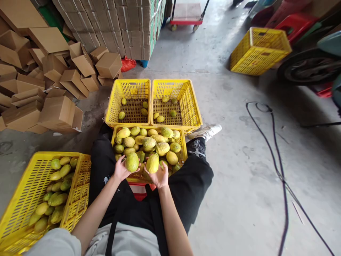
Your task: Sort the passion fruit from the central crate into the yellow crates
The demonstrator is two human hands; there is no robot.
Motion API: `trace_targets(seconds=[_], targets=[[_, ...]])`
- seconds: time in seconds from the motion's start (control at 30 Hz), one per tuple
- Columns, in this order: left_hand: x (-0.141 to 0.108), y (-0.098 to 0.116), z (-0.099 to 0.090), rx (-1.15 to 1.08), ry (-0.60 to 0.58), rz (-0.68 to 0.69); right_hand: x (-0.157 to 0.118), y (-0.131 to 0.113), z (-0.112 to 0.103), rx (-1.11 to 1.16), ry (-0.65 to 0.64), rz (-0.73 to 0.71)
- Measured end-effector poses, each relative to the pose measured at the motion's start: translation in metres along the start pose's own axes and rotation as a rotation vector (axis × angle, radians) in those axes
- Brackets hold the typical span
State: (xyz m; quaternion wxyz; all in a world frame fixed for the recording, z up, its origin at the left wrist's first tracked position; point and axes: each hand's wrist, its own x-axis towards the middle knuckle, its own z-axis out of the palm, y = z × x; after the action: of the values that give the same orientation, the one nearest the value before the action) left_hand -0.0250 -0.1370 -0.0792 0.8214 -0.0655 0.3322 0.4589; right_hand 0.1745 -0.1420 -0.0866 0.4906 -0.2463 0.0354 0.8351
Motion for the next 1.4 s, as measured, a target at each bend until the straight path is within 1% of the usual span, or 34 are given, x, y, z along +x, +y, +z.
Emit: trace_targets(seconds=[0.13,0.23,0.3,0.43,0.57,0.73,0.9,1.03,1.17,1.27,1.4], targets=[[0.0,-0.001,-0.002,-0.03,-0.044,-0.021,0.002,0.001,0.002,-0.024,0.006,-0.003],[0.0,-0.002,-0.001,-0.017,-0.044,-0.012,0.002,0.002,0.002,-0.035,0.028,0.024],[0.0,-0.003,0.0,0.008,-0.023,-0.007,0.001,0.001,0.002,-0.022,0.03,0.022],[0.002,-0.004,0.0,0.09,0.062,0.009,0.0,-0.001,-0.001,0.014,0.013,0.006],[0.003,-0.007,-0.002,0.168,0.106,0.023,0.002,0.003,-0.007,-0.02,0.034,-0.007],[0.001,-0.007,0.001,0.183,0.049,0.015,0.005,0.008,-0.007,-0.084,0.036,-0.036],[-0.001,-0.001,0.006,0.035,-0.027,-0.004,0.004,0.005,-0.002,-0.039,0.024,-0.052],[0.0,0.0,0.005,-0.036,-0.071,0.011,0.004,0.004,0.0,-0.016,0.025,-0.078],[0.001,-0.002,0.002,0.056,-0.064,0.033,0.005,0.003,-0.001,-0.026,0.057,-0.116],[0.001,-0.004,0.0,0.137,-0.055,0.003,0.005,0.004,-0.003,-0.025,0.075,-0.088],[0.002,-0.008,-0.003,0.181,-0.025,-0.009,0.006,0.008,-0.006,-0.023,0.07,-0.057]])
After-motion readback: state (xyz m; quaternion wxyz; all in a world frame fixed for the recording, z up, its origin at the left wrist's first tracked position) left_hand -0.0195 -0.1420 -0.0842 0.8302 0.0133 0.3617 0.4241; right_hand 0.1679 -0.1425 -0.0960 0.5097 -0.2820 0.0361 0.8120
